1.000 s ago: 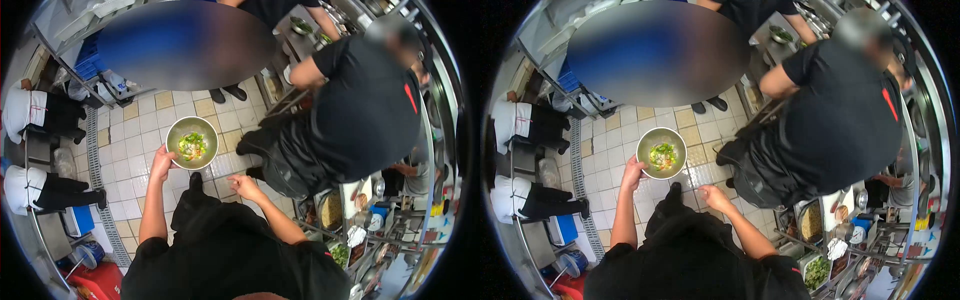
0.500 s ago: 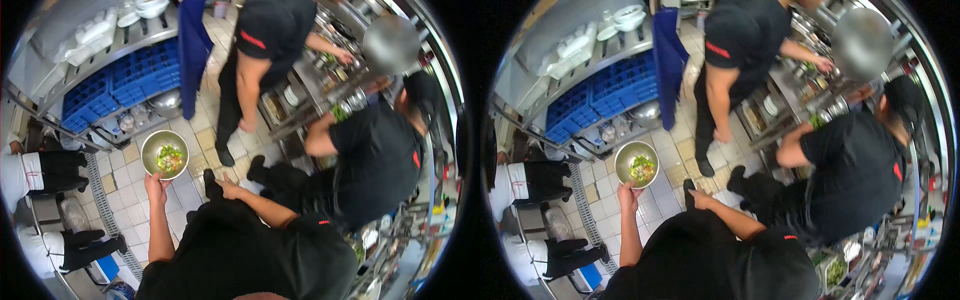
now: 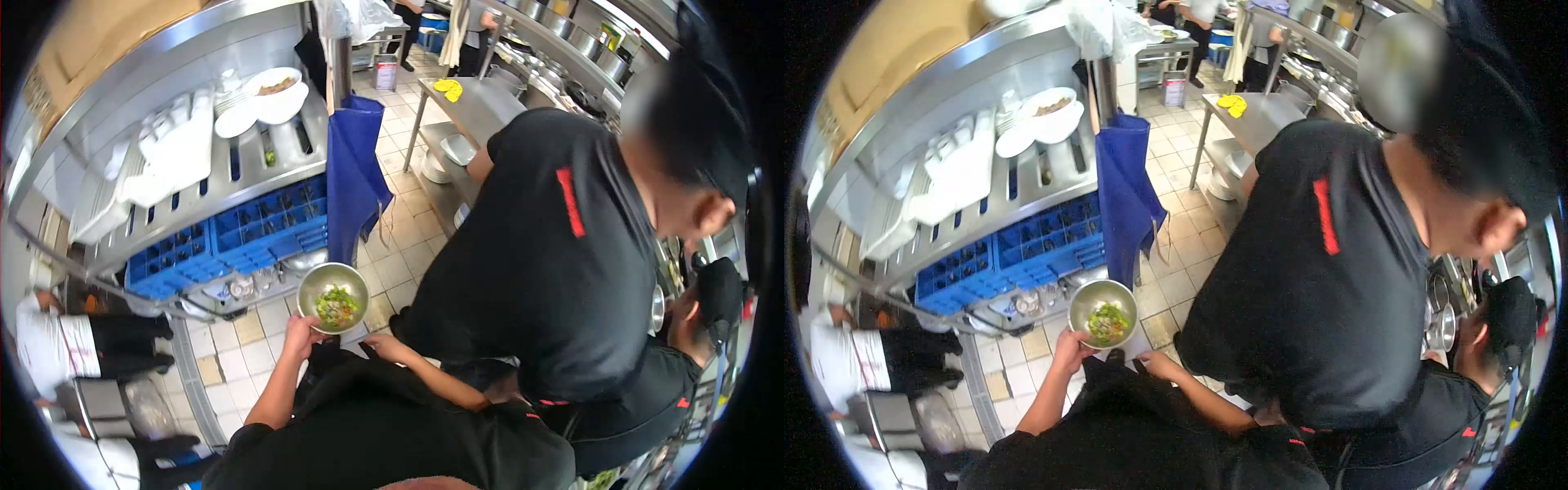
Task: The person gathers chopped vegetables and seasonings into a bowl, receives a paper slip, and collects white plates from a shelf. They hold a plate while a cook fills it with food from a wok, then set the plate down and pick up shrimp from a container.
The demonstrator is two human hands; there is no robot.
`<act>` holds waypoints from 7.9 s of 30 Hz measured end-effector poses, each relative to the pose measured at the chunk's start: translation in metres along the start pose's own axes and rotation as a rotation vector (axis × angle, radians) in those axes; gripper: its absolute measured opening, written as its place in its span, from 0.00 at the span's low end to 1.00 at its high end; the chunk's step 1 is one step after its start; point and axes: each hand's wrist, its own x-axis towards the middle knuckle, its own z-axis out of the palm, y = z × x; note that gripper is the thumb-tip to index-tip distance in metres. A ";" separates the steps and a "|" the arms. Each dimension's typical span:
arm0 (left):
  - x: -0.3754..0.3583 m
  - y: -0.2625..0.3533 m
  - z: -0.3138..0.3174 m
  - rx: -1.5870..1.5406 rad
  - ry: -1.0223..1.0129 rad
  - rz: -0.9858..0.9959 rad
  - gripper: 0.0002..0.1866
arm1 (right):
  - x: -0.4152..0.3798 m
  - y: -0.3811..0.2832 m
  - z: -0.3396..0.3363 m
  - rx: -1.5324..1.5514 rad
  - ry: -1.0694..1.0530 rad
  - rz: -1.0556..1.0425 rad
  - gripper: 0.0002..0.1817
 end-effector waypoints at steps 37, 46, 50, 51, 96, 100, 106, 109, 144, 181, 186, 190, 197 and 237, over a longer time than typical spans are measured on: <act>0.416 -0.035 0.642 0.724 -0.944 -0.438 0.16 | -0.018 0.102 -0.352 1.322 1.593 0.336 0.12; 0.461 -0.079 0.729 0.850 -0.939 -0.508 0.19 | -0.099 0.190 -0.568 0.796 2.186 0.517 0.27; 0.475 -0.094 0.740 0.907 -1.012 -0.517 0.29 | -0.125 0.259 -0.626 0.302 2.310 0.829 0.34; 0.467 -0.086 0.744 0.941 -0.999 -0.530 0.34 | -0.122 0.267 -0.631 0.309 2.358 0.814 0.35; 0.433 -0.063 0.826 1.058 -1.321 -0.643 0.21 | -0.055 0.014 -0.685 -0.011 2.390 0.236 0.37; 0.432 -0.068 0.824 1.028 -1.317 -0.626 0.21 | -0.031 0.061 -0.679 -0.155 2.012 0.573 0.37; 0.433 -0.066 0.826 1.047 -1.347 -0.623 0.23 | -0.035 0.046 -0.682 -0.311 2.110 0.567 0.35; 0.429 -0.061 0.827 1.050 -1.338 -0.625 0.23 | -0.035 0.045 -0.683 -0.100 2.130 0.534 0.35; 0.469 -0.075 0.826 1.064 -1.287 -0.558 0.29 | -0.015 0.076 -0.707 -0.186 2.156 0.469 0.31; 0.477 -0.078 0.812 1.034 -1.296 -0.616 0.26 | -0.037 0.102 -0.656 1.461 2.193 -0.425 0.14; 0.490 -0.086 0.816 0.986 -1.268 -0.591 0.24 | -0.055 0.134 -0.613 1.800 1.910 -0.921 0.27; 0.514 -0.116 0.827 0.959 -1.236 -0.694 0.23 | -0.057 0.159 -0.591 1.777 1.656 -1.031 0.30; 0.503 -0.089 0.828 1.017 -1.210 -0.670 0.33 | -0.071 0.116 -0.614 1.490 1.692 -0.747 0.27; 0.690 0.257 0.741 0.613 -0.780 1.078 0.23 | 0.293 0.064 -0.747 1.616 1.236 -0.139 0.26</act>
